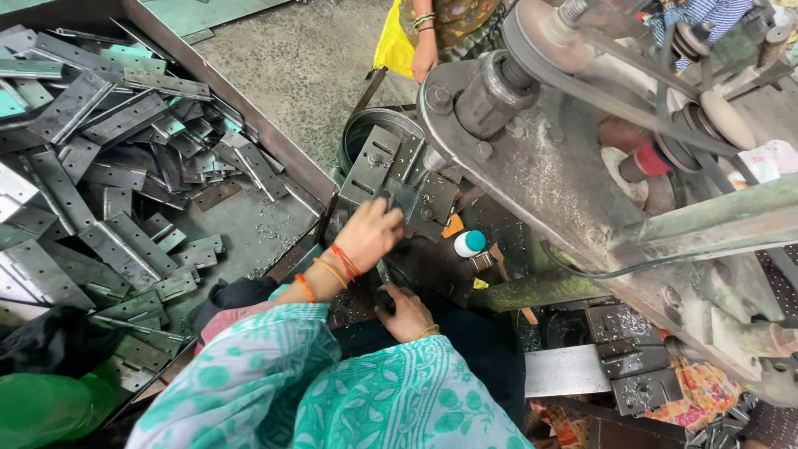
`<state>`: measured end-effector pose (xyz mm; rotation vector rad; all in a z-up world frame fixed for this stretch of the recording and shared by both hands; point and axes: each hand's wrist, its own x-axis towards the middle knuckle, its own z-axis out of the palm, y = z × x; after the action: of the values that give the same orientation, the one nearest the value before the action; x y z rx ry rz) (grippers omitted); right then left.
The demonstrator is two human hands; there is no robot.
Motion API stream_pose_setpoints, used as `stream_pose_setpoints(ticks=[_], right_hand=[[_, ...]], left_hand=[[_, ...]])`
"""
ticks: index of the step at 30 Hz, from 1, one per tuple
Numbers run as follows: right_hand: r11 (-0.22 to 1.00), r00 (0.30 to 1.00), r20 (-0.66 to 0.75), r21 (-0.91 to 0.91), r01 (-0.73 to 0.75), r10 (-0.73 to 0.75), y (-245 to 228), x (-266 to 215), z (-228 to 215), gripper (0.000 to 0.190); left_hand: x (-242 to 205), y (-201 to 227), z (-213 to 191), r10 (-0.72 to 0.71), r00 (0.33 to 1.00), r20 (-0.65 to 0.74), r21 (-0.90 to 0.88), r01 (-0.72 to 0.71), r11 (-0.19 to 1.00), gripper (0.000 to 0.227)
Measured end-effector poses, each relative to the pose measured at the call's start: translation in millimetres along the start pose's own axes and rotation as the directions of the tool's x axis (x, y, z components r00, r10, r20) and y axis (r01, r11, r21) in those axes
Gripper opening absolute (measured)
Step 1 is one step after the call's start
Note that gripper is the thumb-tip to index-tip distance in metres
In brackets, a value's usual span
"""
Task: The person repeatedly picks metal hinge-like parts from a bin, places them into a press machine, and operates the press with a lever. Processed parts are dropped into a collection area. The cycle continues throughout the clip.
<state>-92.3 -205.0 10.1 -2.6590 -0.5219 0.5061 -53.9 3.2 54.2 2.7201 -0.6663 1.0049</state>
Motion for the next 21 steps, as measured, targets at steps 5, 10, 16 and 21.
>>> stream_pose_setpoints(ticks=[5,10,16,21], right_hand=[[0.999,0.997,-0.061,-0.029,0.046,-0.047,5,2,2,0.049],[0.999,0.999,-0.037,-0.026,0.018,-0.019,1,1,2,0.049],[0.999,0.998,-0.059,-0.039,0.004,-0.007,16,3,16,0.046],[0.996,0.981,-0.179,-0.032,-0.086,0.079,31,-14,82,0.056]], left_hand=[[-18,13,69,-0.033,0.980,0.198,0.074,0.018,0.997,0.035],[-11,-2,96,-0.145,0.951,0.273,0.117,0.116,0.986,0.041],[9,-16,99,-0.122,0.896,0.427,0.086,0.095,0.992,0.040],[8,-15,103,-0.168,0.908,0.383,0.033,0.168,0.985,0.038]])
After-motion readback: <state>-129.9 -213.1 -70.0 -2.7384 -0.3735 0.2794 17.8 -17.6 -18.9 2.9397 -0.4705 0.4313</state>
